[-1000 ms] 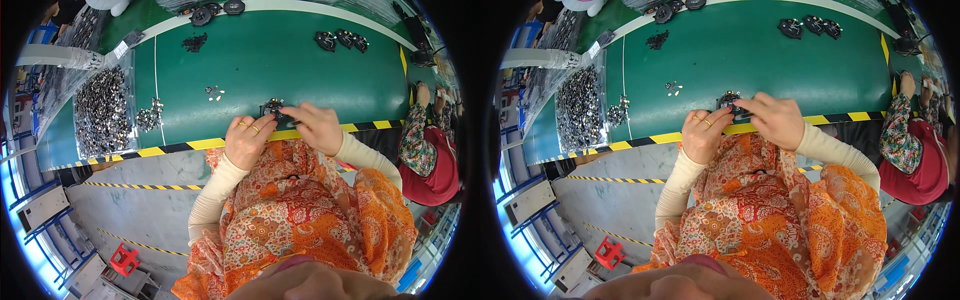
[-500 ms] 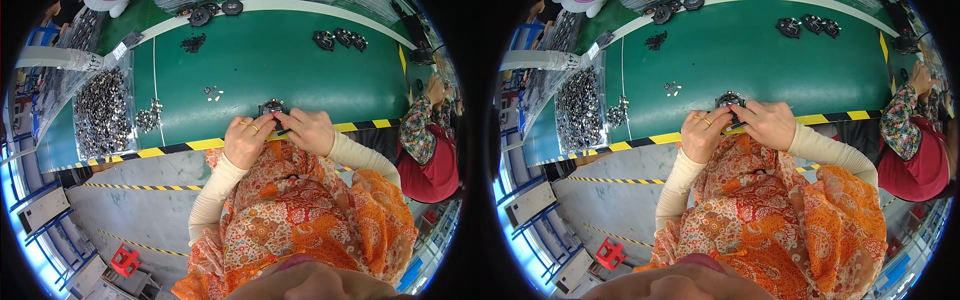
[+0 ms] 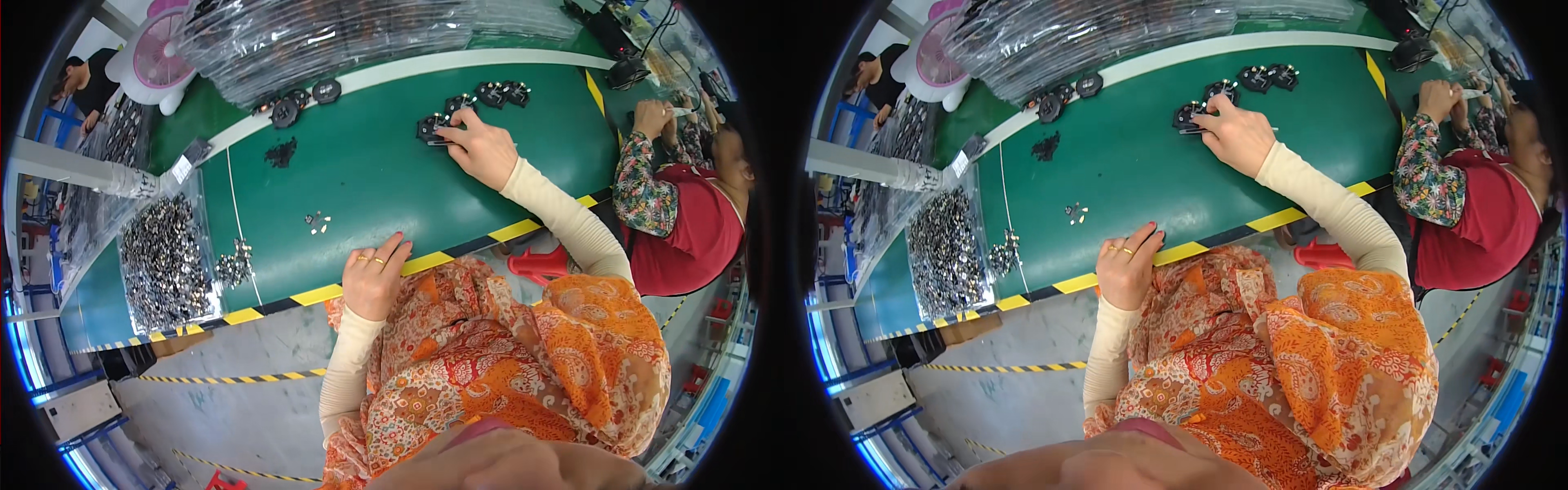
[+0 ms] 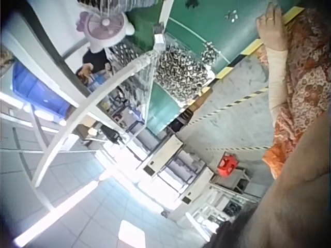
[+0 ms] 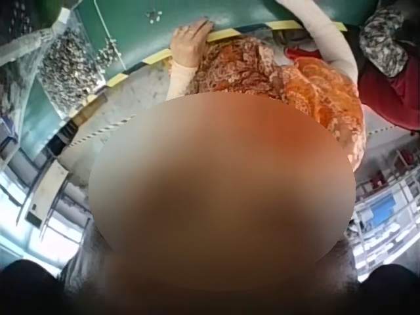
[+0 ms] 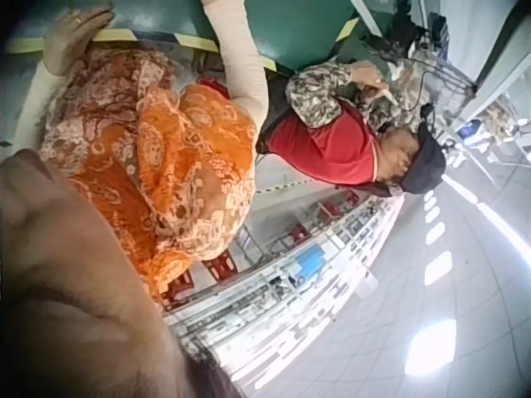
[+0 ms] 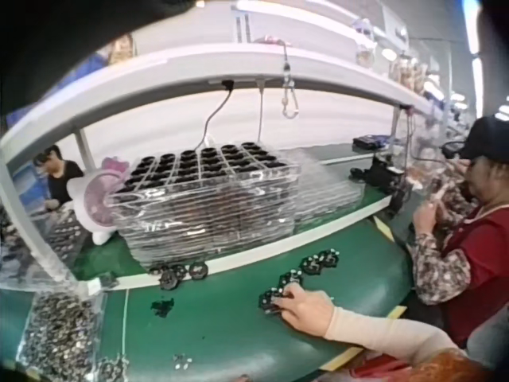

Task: The person arranges small metal components on the work surface and inserts them into circular device housings using tweezers and by hand.

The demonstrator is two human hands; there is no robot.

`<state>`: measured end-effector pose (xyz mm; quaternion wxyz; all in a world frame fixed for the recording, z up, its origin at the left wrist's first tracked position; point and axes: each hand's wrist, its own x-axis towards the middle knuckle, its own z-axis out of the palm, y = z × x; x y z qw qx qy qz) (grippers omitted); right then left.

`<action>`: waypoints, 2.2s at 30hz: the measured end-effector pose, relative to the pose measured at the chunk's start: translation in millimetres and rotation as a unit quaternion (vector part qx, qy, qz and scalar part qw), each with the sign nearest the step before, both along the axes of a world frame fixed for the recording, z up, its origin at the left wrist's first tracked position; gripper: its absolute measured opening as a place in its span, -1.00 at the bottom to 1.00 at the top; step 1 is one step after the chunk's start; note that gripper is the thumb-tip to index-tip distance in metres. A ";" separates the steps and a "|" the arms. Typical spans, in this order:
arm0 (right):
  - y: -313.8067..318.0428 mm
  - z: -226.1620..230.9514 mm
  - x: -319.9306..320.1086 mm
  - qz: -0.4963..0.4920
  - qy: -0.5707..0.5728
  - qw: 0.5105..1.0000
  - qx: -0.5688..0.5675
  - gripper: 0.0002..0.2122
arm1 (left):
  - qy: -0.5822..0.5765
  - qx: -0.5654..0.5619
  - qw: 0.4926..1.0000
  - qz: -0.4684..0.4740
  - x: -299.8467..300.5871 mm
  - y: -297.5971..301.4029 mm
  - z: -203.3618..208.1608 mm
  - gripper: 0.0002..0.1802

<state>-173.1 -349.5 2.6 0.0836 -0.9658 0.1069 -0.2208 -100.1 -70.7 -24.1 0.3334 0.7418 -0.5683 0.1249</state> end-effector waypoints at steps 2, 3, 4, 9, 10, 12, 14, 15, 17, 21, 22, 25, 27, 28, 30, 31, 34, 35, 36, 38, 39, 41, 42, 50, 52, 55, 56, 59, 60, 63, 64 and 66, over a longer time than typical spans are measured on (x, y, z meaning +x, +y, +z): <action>-4.0 2.0 -4.3 -0.033 -0.026 0.999 0.013 -0.77 | -0.006 -0.006 1.000 0.000 -0.2 -1.0 -1.3 -0.78; -4.2 2.4 -6.5 -0.062 -0.048 0.996 0.034 -0.77 | -0.008 -0.004 1.000 0.004 -1.1 0.3 -0.4 -0.78; -7.2 0.6 -7.9 -0.084 -0.049 0.995 0.039 -0.77 | -0.010 -0.006 1.000 0.004 -1.4 0.8 0.6 -0.78; -3.3 0.6 -9.7 -0.091 -0.016 0.996 0.021 -0.70 | -0.014 -0.009 1.000 0.003 -0.5 -1.4 -0.3 -0.78; -2.1 1.2 -8.7 -0.088 0.006 0.996 0.016 -0.68 | -0.015 -0.009 1.000 0.001 0.0 -1.6 -0.6 -0.78; -3.9 -4.1 -6.8 -0.088 0.015 0.996 0.010 -0.66 | -0.020 -0.008 1.000 -0.001 1.1 -2.1 -0.8 -0.77; -4.9 -6.4 -5.8 -0.088 0.038 0.995 -0.003 -0.65 | -0.023 -0.008 1.000 -0.003 1.0 -2.8 -0.6 -0.77; -5.6 -7.1 -5.0 -0.090 0.036 0.995 -0.003 -0.65 | -0.024 -0.007 1.000 0.000 0.4 -2.2 -0.4 -0.76; -10.1 -8.9 -2.9 -0.088 0.035 0.996 -0.003 -0.65 | -0.023 -0.005 1.000 -0.001 0.8 -1.1 -0.3 -0.76; -28.0 -14.3 -2.5 -0.106 0.016 0.994 -0.020 -0.65 | -0.019 -0.006 1.000 -0.001 0.2 -2.0 1.9 -0.75; -33.7 -15.5 -3.6 -0.116 0.018 0.993 -0.025 -0.65 | -0.019 -0.006 1.000 -0.004 0.1 -2.2 2.1 -0.75; -51.6 -19.2 -8.7 -0.133 0.018 0.990 -0.033 -0.64 | -0.020 -0.008 1.000 -0.011 0.8 -2.0 0.9 -0.75; -64.0 -19.6 -11.4 -0.154 0.022 0.987 -0.046 -0.64 | -0.030 -0.002 0.999 -0.017 1.8 -0.9 -1.2 -0.69; -70.0 -18.0 -12.7 -0.166 0.026 0.985 -0.045 -0.63 | -0.031 -0.003 0.999 -0.018 2.0 -0.4 -1.0 -0.69; -88.4 -23.0 -16.2 -0.188 0.016 0.980 -0.058 -0.64 | -0.035 0.003 0.999 -0.018 2.1 1.0 -0.8 -0.69; -96.1 -24.0 -17.3 -0.199 0.011 0.978 -0.067 -0.64 | -0.035 0.002 0.999 -0.014 1.3 1.2 0.4 -0.69; -120.8 -35.3 -27.1 -0.228 -0.028 0.966 -0.121 -0.65 | -0.015 -0.003 1.000 0.016 -1.8 0.5 2.5 -0.74; -128.4 -38.1 -29.0 -0.226 -0.065 0.960 -0.151 -0.67 | -0.010 0.002 1.000 -0.001 -1.7 -2.3 2.4 -0.74; -121.6 -31.6 -25.8 -0.218 -0.062 0.965 -0.131 -0.70 | -0.005 0.010 1.000 -0.009 -0.7 -2.8 2.0 -0.73; -93.0 -20.4 -8.2 -0.142 -0.094 0.980 -0.101 -0.72 | -0.010 0.006 1.000 0.009 0.5 -1.9 0.5 -0.72; -79.4 -22.1 7.0 -0.058 -0.141 0.985 -0.077 -0.71 | -0.013 0.000 1.000 -0.006 -0.1 -2.0 1.5 -0.71; -35.0 -19.9 43.9 0.037 -0.136 0.988 -0.065 -0.71 | -0.007 0.016 1.000 0.007 -0.5 -0.4 5.3 -0.70; -18.3 -19.4 62.9 0.080 -0.127 0.987 -0.051 -0.70 | -0.007 0.012 1.000 -0.002 0.0 -0.4 6.2 -0.70; 5.9 -34.6 198.7 0.069 -0.076 0.994 -0.048 -0.63 | -0.016 0.010 1.000 0.000 -1.4 -0.9 6.6 -0.74; -7.8 -41.7 199.2 0.119 -0.097 0.985 -0.080 -0.65 | -0.018 0.009 1.000 0.007 -1.2 -0.1 3.7 -0.74; -14.9 -37.9 174.2 0.183 -0.155 0.964 -0.111 -0.73 | -0.012 0.010 1.000 0.017 -2.7 0.8 5.1 -0.75; -15.8 -33.4 161.8 0.174 -0.178 0.965 -0.076 -0.76 | -0.008 0.012 1.000 0.018 -2.7 1.4 7.7 -0.75; -23.3 -26.1 124.2 0.146 -0.199 0.969 -0.029 -0.80 | 0.089 0.012 0.996 0.002 4.4 1.3 16.9 -0.75; -27.4 -25.1 118.6 0.125 -0.192 0.973 -0.017 -0.82 | 0.068 -0.019 0.997 0.015 15.6 -1.0 24.1 -0.75; -42.1 -27.2 113.7 0.103 -0.180 0.978 -0.007 -0.84 | 0.007 -0.023 0.996 0.088 76.1 -18.8 58.1 -0.73; -40.8 -24.0 117.9 0.094 -0.151 0.984 -0.018 -0.84 | 0.000 0.021 0.993 0.119 98.4 -28.1 67.0 -0.72; -33.9 -17.3 133.6 0.096 -0.153 0.983 -0.022 -0.84 | -0.002 0.082 0.982 0.168 148.0 -54.4 73.3 -0.72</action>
